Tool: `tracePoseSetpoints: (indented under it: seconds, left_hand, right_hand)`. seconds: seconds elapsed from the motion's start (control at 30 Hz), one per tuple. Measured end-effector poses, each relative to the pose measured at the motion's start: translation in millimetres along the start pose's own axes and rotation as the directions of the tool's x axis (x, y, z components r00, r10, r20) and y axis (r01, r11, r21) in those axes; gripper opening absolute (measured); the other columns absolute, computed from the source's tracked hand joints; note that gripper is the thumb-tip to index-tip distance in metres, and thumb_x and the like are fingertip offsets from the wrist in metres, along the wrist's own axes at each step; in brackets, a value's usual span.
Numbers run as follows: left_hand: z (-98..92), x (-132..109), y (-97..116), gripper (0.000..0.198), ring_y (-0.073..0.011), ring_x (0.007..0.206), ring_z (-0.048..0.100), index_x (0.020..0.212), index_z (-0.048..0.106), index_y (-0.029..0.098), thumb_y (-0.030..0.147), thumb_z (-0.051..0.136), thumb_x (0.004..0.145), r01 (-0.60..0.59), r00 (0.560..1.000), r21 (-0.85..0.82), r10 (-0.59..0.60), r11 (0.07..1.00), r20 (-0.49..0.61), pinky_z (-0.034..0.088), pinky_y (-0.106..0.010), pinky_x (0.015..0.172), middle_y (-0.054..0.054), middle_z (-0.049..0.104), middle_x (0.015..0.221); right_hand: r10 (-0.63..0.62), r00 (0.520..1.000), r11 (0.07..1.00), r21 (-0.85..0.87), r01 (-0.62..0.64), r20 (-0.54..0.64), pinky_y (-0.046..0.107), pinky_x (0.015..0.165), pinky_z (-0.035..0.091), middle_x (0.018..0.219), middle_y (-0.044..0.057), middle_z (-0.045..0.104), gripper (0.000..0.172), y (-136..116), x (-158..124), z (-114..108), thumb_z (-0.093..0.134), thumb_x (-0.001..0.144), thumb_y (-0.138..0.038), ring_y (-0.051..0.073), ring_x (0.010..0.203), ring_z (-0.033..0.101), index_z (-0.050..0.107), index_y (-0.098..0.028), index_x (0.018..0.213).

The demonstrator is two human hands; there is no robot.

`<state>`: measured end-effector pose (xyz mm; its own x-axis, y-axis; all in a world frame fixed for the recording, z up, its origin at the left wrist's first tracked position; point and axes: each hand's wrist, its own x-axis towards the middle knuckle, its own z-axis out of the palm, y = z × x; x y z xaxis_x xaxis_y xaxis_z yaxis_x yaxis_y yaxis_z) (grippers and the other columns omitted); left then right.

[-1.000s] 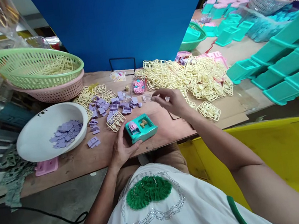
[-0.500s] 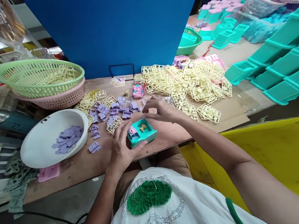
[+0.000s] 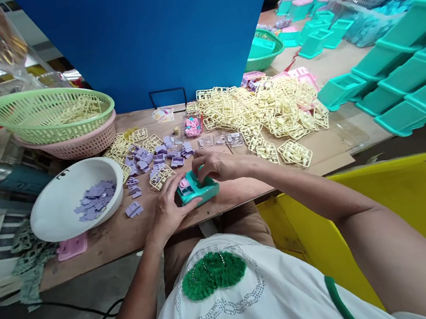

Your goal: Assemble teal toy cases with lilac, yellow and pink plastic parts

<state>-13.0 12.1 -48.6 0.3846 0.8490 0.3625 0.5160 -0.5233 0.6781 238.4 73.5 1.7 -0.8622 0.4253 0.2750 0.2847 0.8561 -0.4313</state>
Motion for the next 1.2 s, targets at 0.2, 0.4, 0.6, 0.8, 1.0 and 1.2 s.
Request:
tracePoseSetpoints:
  seconds: [0.2,0.4,0.6,0.8,1.0,1.2]
  left_hand:
    - [-5.2,2,4,0.07,-0.0313,0.138,0.061,0.148,0.054,0.025,0.041,0.084,0.087,-0.042,0.998,0.052,0.044,0.998,-0.042,0.054,-0.048,0.116,-0.014,0.06,0.148]
    - [0.5,10,21,0.061,-0.0345,0.147,0.053,0.143,0.057,0.027,0.037,0.083,0.088,-0.157,0.988,0.183,0.155,0.97,0.028,0.048,-0.055,0.123,-0.014,0.056,0.151]
    - [14.7,7,15,0.057,-0.0315,0.137,0.062,0.146,0.053,0.025,0.033,0.076,0.094,-0.152,0.988,0.19,0.152,0.97,0.017,0.054,-0.053,0.117,-0.014,0.063,0.143]
    - [12.9,4,14,0.054,-0.0323,0.142,0.059,0.144,0.057,0.024,0.034,0.075,0.095,-0.152,0.988,0.106,0.155,0.983,-0.022,0.053,-0.054,0.119,-0.015,0.064,0.145]
    - [-6.0,12,39,0.04,-0.0255,0.113,0.076,0.128,0.071,0.02,0.044,0.071,0.098,0.164,0.953,-0.457,-0.261,0.874,-0.157,0.064,-0.042,0.101,-0.013,0.075,0.129]
    - [-8.7,37,54,0.053,-0.0188,0.086,0.079,0.116,0.078,0.017,0.05,0.09,0.077,0.356,0.882,-0.84,-0.444,0.41,0.157,0.067,-0.028,0.078,-0.007,0.082,0.103]
  right_hand:
    - [0.246,0.898,0.969,0.111,-0.22,-0.365,0.034,0.088,0.05,0.102,0.01,0.077,0.032,20,-17,4,0.049,0.095,-0.008,0.023,0.097,0.067,0.079,-0.018,0.101]
    - [0.669,0.684,0.666,-0.174,-0.725,-0.291,0.046,0.101,0.045,0.118,0.017,0.077,0.033,74,-14,-8,0.052,0.096,-0.018,0.032,0.109,0.063,0.077,-0.011,0.117]
    - [0.77,0.631,0.575,-0.327,-0.75,-0.095,0.072,0.111,0.033,0.135,0.018,0.07,0.039,98,7,-2,0.062,0.091,-0.019,0.043,0.133,0.048,0.073,-0.018,0.128]
    - [0.772,0.63,0.577,-0.324,-0.75,-0.084,0.074,0.105,0.037,0.123,0.025,0.066,0.023,102,12,-2,0.068,0.086,-0.017,0.044,0.124,0.048,0.078,-0.01,0.106]
    - [0.372,0.88,0.926,0.056,-0.373,-0.295,0.04,0.09,0.049,0.102,0.009,0.059,0.022,42,-7,-19,0.068,0.1,-0.037,0.023,0.098,0.055,0.077,-0.018,0.093]
    - [-0.015,0.893,0.981,0.165,0.1,-0.451,0.038,0.088,0.052,0.098,0.004,0.056,0.016,-28,-3,-23,0.067,0.104,-0.032,0.019,0.097,0.059,0.08,-0.025,0.098]
